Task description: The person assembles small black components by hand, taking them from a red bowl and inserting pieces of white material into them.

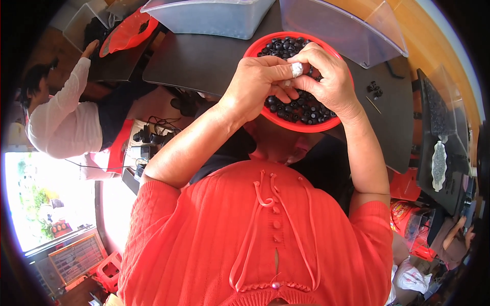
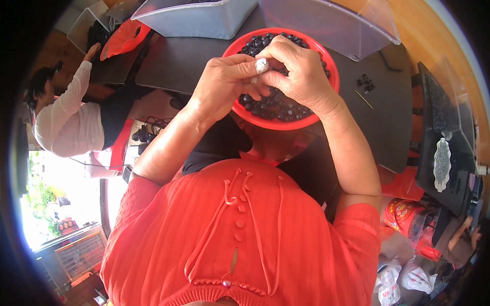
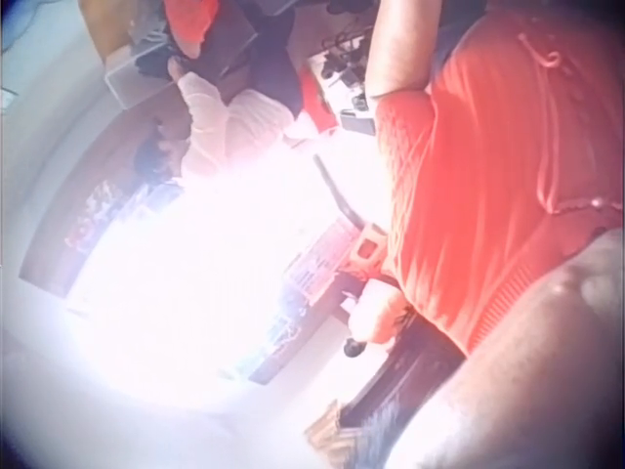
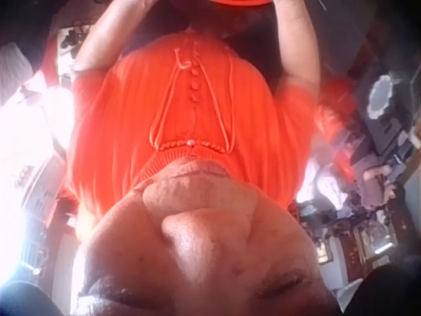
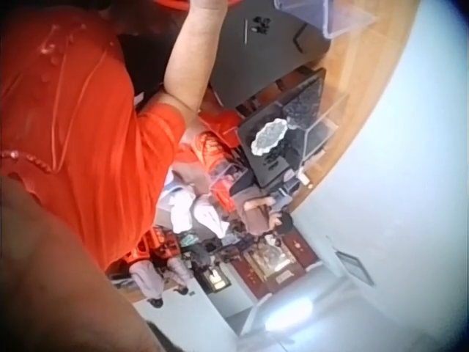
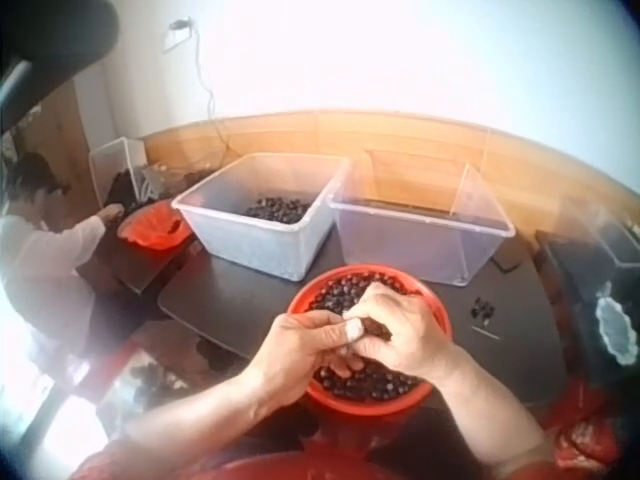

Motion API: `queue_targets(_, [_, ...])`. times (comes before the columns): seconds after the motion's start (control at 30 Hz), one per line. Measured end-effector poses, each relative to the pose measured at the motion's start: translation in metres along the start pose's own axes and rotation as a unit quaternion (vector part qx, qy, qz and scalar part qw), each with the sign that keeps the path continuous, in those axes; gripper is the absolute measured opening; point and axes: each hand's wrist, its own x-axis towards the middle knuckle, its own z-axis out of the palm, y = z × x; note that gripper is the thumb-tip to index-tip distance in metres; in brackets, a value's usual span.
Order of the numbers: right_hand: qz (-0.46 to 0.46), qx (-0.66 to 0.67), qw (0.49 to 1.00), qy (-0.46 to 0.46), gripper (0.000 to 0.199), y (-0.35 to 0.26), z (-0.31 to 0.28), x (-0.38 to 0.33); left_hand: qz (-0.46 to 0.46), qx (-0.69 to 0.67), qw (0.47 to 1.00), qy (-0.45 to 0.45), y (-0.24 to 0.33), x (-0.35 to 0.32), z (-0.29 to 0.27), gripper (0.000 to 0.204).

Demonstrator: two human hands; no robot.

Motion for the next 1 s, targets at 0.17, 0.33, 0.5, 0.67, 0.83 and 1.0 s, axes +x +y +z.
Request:
queue_targets(0.17, [-0.022,-0.031,0.999,0.033,0.027,0.004,0.003,-0.003,0.007,-0.012,1.0,0.003,-0.003,0.0,0.0,0.026])
queue_targets(0.33, [-0.084,-0.091,0.992,0.034,0.024,0.002,0.0,-0.002,0.002,-0.018,1.0,-0.019,-0.004,0.0,0.003,0.025])
queue_targets(0.5, [0.014,-0.017,1.0,0.006,0.027,0.002,0.001,0.001,0.02,-0.031,0.999,-0.014,-0.005,0.001,-0.006,0.023])
queue_targets(0.67, [0.062,-0.107,0.992,0.014,0.03,0.012,-0.01,0.001,0.069,-0.132,0.989,0.018,0.008,-0.006,-0.035,0.021])
queue_targets(0.83, [-0.058,-0.221,0.971,-0.075,0.027,0.019,0.004,0.0,0.039,-0.23,0.972,-0.035,0.003,-0.009,-0.053,0.023])
queue_targets(1.0, [-0.041,-0.233,0.962,-0.135,0.029,0.021,0.007,-0.003,0.017,-0.194,0.981,-0.004,-0.003,-0.012,-0.049,0.025])
